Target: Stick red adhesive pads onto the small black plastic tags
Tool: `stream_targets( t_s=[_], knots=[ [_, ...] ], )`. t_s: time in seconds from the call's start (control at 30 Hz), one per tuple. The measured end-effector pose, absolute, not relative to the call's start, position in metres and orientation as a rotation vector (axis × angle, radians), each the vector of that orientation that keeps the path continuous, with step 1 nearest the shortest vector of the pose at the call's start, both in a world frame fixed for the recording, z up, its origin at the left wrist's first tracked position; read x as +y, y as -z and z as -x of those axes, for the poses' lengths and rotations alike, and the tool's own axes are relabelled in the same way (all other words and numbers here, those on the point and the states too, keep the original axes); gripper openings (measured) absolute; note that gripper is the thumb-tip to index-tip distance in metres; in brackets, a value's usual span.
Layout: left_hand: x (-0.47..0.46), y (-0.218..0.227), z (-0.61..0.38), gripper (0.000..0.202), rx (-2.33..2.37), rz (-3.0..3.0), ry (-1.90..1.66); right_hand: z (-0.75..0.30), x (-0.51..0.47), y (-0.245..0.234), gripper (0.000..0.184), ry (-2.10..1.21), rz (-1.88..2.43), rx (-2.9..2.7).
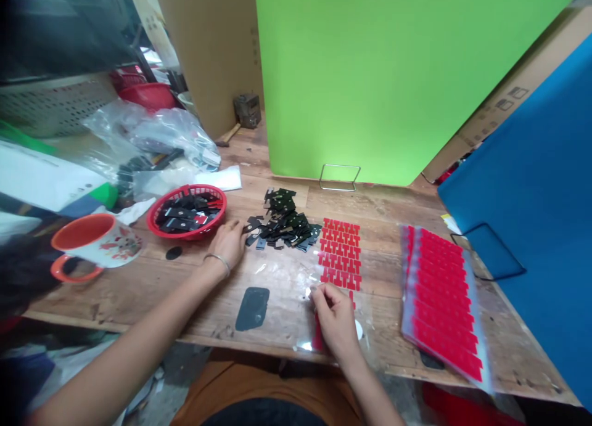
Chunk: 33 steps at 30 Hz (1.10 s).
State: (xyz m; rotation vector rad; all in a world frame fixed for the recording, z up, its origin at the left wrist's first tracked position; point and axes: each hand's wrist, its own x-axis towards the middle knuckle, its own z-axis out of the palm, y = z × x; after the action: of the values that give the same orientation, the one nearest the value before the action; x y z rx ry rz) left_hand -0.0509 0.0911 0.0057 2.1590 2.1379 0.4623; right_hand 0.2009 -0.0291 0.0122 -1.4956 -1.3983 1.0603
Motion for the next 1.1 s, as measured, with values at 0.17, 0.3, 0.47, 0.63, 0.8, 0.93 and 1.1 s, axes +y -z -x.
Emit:
stream_targets(
  t_s=[0.17, 0.3, 0.47, 0.63, 0.8, 0.93, 1.1],
  knots=[
    [0.097, -0.001, 0.055, 0.027, 2.195, -2.161, -0.493, -0.205, -0.033, -0.009, 0.033, -1.056, 1.512, -1.386],
    [0.087, -0.008, 0.055, 0.023, 2.179, -2.078, -0.573, -0.202, -0.033, -0.009, 0.033, -1.059, 1.491, -1.385],
    [0.053, -0.025, 0.032, 0.017, 1.644, -1.898, -0.814, -0.197, -0.031, -0.013, 0.026, -1.115, 1.426, -1.251],
    [0.014, -0.038, -0.007, 0.014, 1.136, -1.653, -0.716, -0.194, -0.030, -0.017, 0.030, -1.424, 1.305, -1.167],
    [-0.005, -0.027, -0.043, 0.030, 1.032, -0.845, -0.945, -0.186, -0.037, -0.012, 0.025, -1.557, 1.274, -0.865],
    [-0.013, -0.017, -0.066, 0.019, 0.870, -0.449, -0.955, -0.186, -0.042, -0.007, 0.024, -1.527, 1.249, -0.795],
    [-0.007, -0.022, -0.070, 0.021, 0.957, -0.426, -0.946, -0.216, -0.025, -0.012, 0.020, -1.266, 1.371, -1.143]
  ],
)
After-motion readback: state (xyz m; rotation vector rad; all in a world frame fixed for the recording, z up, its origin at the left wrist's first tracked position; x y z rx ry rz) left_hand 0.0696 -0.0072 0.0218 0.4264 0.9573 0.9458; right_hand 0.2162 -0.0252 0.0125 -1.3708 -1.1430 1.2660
